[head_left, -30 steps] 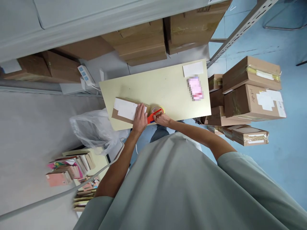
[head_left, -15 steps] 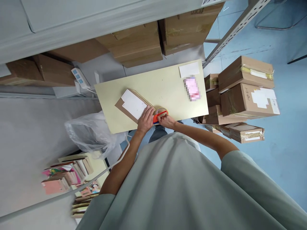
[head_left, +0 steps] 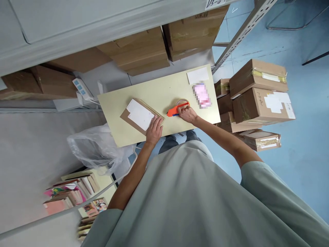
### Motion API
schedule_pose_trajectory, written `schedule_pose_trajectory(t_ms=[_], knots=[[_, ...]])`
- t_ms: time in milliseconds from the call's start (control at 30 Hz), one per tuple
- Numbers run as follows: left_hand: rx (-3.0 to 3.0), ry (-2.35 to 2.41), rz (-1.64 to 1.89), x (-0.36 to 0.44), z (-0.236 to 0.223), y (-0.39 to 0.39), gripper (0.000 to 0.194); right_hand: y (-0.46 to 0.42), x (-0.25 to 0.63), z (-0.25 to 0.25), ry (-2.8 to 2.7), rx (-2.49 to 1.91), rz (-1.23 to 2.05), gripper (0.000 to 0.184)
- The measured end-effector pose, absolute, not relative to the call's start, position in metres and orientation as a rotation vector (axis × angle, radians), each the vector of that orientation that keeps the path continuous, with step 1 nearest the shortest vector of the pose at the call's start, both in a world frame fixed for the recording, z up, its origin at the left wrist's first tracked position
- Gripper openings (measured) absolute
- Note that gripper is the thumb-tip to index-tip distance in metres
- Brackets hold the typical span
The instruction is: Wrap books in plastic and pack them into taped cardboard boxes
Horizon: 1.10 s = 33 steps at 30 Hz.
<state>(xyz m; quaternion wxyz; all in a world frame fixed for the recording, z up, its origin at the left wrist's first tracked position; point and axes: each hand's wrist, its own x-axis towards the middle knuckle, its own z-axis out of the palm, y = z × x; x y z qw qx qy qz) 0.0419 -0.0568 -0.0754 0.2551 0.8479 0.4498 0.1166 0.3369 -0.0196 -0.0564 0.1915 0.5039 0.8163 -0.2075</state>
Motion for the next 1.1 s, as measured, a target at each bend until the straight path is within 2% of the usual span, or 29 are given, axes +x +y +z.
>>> schedule_pose_trajectory(t_ms=[233,500,567,733,900,1100], knots=[[2.367,1.197,0.397,0.038,-0.091,-0.059,0.05,0.003,0.345,-0.05,2.344,1.314,-0.536,0.051],[2.404,1.208,0.377,0.039,-0.091,-0.061,0.05,0.01,0.374,-0.045,2.431,1.189,-0.479,0.068],[2.425,1.206,0.383,0.039,-0.09,-0.061,0.05,0.011,0.361,-0.042,2.391,1.259,-0.507,0.066],[2.465,1.192,0.402,0.041,-0.092,-0.061,0.052,0.014,0.305,-0.038,2.39,1.35,-0.56,0.044],[2.498,1.21,0.456,0.041,-0.093,-0.057,0.053,0.009,0.275,-0.035,2.373,1.414,-0.575,0.053],[2.458,1.193,0.429,0.039,-0.097,-0.055,0.056,-0.005,0.271,-0.022,2.243,1.546,-0.676,0.05]])
